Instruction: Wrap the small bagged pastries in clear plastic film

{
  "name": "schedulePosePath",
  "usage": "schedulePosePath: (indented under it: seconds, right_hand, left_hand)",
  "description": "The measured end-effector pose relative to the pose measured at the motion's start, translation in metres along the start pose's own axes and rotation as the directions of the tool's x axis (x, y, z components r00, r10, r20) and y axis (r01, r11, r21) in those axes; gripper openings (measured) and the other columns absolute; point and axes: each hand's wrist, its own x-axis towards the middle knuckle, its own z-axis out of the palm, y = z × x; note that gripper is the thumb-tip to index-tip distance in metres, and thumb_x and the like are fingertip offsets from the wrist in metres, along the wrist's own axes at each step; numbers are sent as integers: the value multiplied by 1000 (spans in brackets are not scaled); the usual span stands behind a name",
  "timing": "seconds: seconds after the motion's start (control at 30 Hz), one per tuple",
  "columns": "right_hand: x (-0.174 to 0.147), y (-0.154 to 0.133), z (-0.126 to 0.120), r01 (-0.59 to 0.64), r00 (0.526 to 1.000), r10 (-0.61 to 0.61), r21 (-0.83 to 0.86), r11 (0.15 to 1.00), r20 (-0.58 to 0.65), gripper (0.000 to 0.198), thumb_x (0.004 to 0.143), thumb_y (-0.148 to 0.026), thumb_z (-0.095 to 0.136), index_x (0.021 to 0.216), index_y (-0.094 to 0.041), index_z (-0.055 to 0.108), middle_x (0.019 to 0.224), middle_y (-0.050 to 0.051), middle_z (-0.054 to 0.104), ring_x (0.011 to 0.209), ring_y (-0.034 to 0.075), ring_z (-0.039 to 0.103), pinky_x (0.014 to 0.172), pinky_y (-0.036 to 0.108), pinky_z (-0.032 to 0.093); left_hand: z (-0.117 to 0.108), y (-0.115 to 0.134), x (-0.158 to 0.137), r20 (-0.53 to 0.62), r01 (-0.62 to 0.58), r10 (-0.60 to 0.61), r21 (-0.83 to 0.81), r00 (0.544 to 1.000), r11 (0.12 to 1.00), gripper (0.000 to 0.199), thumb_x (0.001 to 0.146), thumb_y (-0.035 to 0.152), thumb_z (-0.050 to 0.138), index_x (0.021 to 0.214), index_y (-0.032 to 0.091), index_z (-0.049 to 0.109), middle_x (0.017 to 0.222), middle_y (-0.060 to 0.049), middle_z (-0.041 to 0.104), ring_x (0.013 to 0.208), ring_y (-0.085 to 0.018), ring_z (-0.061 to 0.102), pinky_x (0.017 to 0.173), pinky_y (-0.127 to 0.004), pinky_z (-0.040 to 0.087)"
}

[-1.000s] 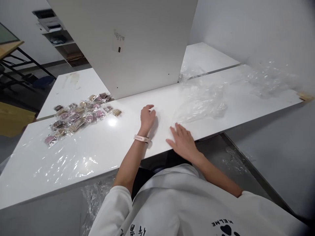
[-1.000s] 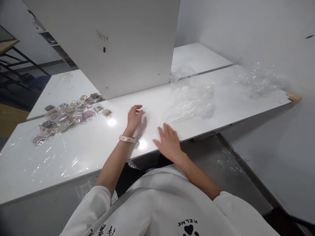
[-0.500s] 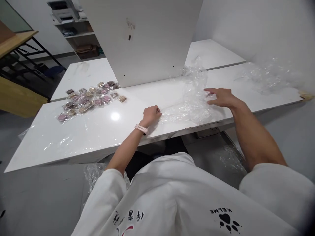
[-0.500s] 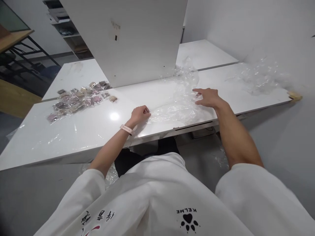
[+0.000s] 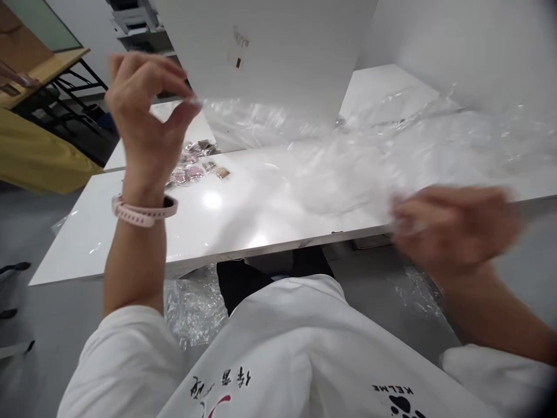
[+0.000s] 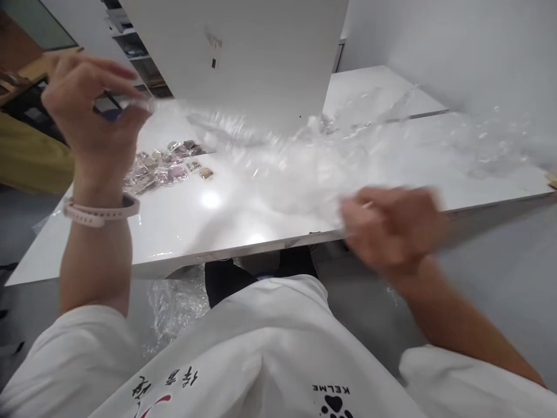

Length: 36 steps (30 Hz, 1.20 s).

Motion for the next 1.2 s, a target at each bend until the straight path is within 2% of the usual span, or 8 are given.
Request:
schedulePosePath:
  seconds: [0.27,0.5,0.67,0.77,0.87,1.0,1.1,1.2]
  right_hand:
    - [18,-44,6,33,940,-177,440,898,290,58,96,-62,53,147,-35,52,148,7,57,114,30,68,77,41,60]
    - [77,5,1,-170,959,244,394,903,-146,43,100,-57,41,120,-34,72,114,5,74,96,27,71,83,45,57]
    - [100,60,61,-133,988,143,155,979,-55,52,102,-51,34,144,-28,54,156,7,49,146,30,41,119,58,31]
    - [88,98,89,-194,981,192,47,980,40,54,103,-49,29,150,-30,47,164,6,37,153,28,29,123,59,19]
    - [70,147,91,-297,955,297,-5,955,13,55,102,-48,31,152,-29,46,164,9,36,152,28,30,122,58,18]
    - [62,202,61,-485,873,487,-141,863,-27,55,99,-44,37,145,-20,56,157,20,44,147,33,38,116,60,27]
    - [83,192,34,-557,829,518,-224,800,-211,56,97,-45,40,135,-12,64,150,27,50,143,40,41,111,62,30]
    - [124,135,28,-388,905,363,-76,919,-221,58,101,-48,33,141,-16,60,149,19,55,140,36,45,114,58,32]
  left_hand:
    - [-55,-35,-130,347,189,-300,320,889,928,20,87,46,58,73,34,64,119,10,71,127,-26,56,116,-56,37]
    - [-79,-26,-147,680,224,-429,372,595,901,31,85,52,41,103,39,63,142,5,60,142,-37,45,116,-69,30]
    - [-13,34,-125,757,432,-301,26,581,901,43,102,45,32,136,35,55,153,0,52,141,-23,49,117,-49,41]
    - [50,47,-144,859,412,-247,47,448,910,55,102,53,41,152,31,43,167,-5,33,157,-29,22,126,-56,20]
    - [91,42,-174,883,383,-278,125,378,916,65,100,55,46,159,31,32,171,-8,20,159,-35,3,125,-65,2]
    - [112,42,-192,856,432,-300,101,422,896,67,97,62,46,158,41,29,172,-3,16,160,-32,-3,124,-64,-5]
    - [126,54,-187,834,471,-338,109,436,875,69,91,65,54,154,42,37,170,-3,22,159,-36,-3,123,-69,-4]
    - [139,59,-169,838,469,-340,116,426,875,63,88,63,62,145,37,51,165,-8,35,157,-44,8,120,-75,7]
